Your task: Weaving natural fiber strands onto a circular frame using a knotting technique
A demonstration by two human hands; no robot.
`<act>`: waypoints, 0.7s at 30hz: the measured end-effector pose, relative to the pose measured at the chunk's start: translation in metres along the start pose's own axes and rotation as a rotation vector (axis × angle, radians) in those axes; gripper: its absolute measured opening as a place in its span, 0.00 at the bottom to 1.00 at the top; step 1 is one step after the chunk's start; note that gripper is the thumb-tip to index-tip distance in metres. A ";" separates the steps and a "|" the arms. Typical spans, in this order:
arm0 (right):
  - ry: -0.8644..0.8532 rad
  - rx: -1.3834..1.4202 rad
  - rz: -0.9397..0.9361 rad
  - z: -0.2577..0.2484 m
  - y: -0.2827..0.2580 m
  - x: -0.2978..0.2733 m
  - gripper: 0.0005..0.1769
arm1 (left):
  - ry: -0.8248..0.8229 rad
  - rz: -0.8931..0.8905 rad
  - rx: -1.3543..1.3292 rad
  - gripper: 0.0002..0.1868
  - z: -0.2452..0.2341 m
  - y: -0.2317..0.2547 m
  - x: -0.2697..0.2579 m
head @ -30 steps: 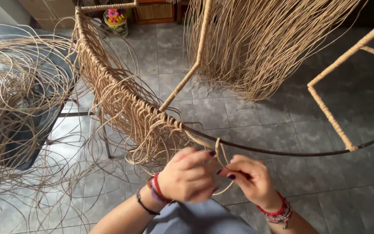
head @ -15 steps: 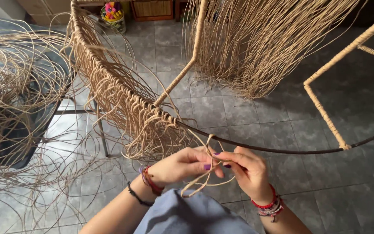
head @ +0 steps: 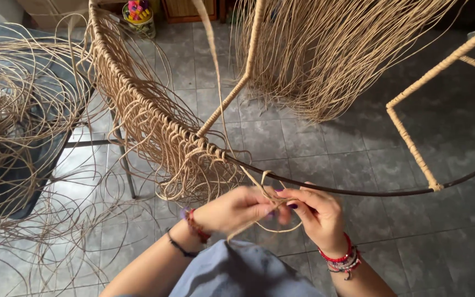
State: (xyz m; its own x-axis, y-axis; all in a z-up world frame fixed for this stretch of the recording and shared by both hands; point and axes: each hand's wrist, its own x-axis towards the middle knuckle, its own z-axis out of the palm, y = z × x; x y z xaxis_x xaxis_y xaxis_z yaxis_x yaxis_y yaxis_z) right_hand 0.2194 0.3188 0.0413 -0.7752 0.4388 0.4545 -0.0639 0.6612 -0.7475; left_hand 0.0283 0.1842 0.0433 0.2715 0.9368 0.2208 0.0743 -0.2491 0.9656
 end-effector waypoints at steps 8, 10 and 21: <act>-0.001 0.001 -0.014 -0.001 0.001 0.009 0.16 | -0.095 -0.076 -0.127 0.22 0.001 0.010 0.004; 0.008 0.010 -0.011 0.000 -0.004 0.009 0.17 | -0.082 -0.058 -0.321 0.21 0.007 -0.001 0.004; 0.045 -0.006 0.031 0.008 -0.008 0.005 0.14 | -0.036 -0.116 -0.630 0.21 0.004 -0.005 -0.002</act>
State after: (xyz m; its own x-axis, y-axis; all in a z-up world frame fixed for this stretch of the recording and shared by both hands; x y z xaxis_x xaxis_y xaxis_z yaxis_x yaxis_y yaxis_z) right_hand 0.2108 0.3111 0.0456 -0.7477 0.4862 0.4523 -0.0360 0.6504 -0.7587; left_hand 0.0308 0.1827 0.0376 0.3283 0.9375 0.1155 -0.4697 0.0559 0.8811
